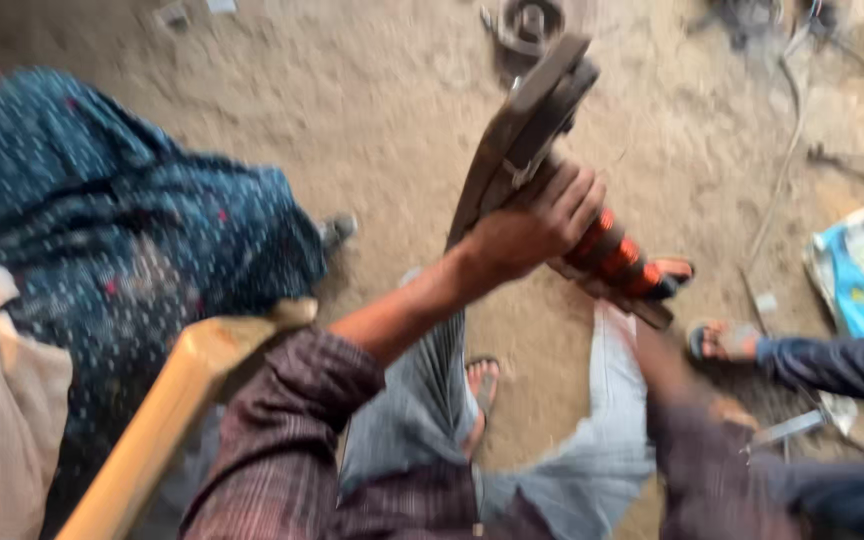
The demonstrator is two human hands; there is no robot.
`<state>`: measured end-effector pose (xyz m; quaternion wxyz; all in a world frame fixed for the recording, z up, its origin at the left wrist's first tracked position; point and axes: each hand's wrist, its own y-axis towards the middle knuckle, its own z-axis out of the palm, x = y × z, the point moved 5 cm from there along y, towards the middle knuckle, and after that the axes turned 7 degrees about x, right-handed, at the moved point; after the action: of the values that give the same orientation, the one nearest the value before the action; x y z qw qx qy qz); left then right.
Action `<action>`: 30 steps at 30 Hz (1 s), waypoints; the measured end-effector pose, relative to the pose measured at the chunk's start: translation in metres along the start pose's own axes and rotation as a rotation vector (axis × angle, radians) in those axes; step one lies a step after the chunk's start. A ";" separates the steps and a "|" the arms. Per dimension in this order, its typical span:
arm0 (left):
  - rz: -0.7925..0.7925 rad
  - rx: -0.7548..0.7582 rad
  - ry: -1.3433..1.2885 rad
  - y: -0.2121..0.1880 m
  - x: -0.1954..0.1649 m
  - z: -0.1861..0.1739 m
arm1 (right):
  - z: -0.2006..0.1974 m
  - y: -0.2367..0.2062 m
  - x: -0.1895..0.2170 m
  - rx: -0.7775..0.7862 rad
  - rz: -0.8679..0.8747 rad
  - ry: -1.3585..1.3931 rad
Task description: The person sits on a plastic chair holding a wooden jig with a copper-wound motor coil. They first rub the coil with a piece of green abrasive paper, then wind copper wire around the coil by hand, taking wire from a spool held by a standing person, and finish tying the wire ends on the jig.
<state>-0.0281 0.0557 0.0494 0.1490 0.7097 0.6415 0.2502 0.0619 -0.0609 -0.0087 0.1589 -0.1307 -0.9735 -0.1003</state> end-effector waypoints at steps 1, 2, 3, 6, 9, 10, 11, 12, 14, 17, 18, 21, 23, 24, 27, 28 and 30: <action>-0.024 0.003 -0.028 0.004 0.005 0.002 | 0.016 -0.031 0.035 0.051 -0.084 0.043; -0.063 0.018 -0.065 0.008 0.010 0.005 | 0.022 -0.052 0.067 0.101 -0.186 0.104; -0.041 0.041 0.069 0.012 0.010 0.008 | 0.006 -0.066 0.081 0.124 -0.253 0.109; 0.077 0.057 0.215 0.015 -0.005 0.012 | -0.104 -0.035 0.037 -0.074 -0.134 -0.073; 0.095 -0.005 0.104 -0.002 -0.015 0.002 | -0.163 0.038 -0.046 -0.279 0.092 -0.185; 0.080 -0.021 0.057 -0.009 -0.017 -0.002 | -0.147 0.053 -0.058 -0.222 0.116 -0.167; 0.062 -0.026 -0.008 -0.014 -0.017 -0.004 | -0.111 0.051 -0.053 -0.141 0.109 -0.128; 0.028 -0.005 -0.028 -0.015 -0.014 -0.004 | -0.071 0.038 -0.037 -0.069 0.070 -0.079; -0.012 0.024 -0.052 -0.012 -0.003 0.000 | 0.008 -0.017 0.017 0.039 -0.055 0.032; 0.017 0.056 0.171 0.008 0.011 0.014 | 0.026 -0.076 0.060 0.113 -0.270 0.141; 0.004 0.065 0.089 0.012 0.014 0.016 | 0.006 -0.079 0.055 0.088 -0.276 0.105; 0.002 0.041 -0.066 0.014 0.019 0.014 | -0.108 -0.009 -0.033 -0.177 -0.094 -0.098; 0.039 0.014 -0.184 0.004 0.014 0.005 | -0.136 0.039 -0.073 -0.289 0.014 -0.146; 0.044 -0.005 -0.184 0.001 0.014 0.000 | -0.126 0.055 -0.078 -0.242 0.038 -0.145; 0.001 -0.011 -0.148 0.000 0.016 -0.005 | -0.033 0.023 -0.011 -0.032 -0.019 -0.021; -0.033 -0.011 -0.096 0.004 0.020 -0.004 | -0.006 0.004 0.021 0.024 -0.092 0.040; -0.087 0.001 -0.037 0.018 0.026 0.002 | 0.009 -0.035 0.072 0.106 -0.280 0.129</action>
<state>-0.0109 0.0791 0.0615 0.1712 0.6856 0.6692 0.2299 -0.0165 -0.0763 0.0019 0.2120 0.0214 -0.9739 -0.0779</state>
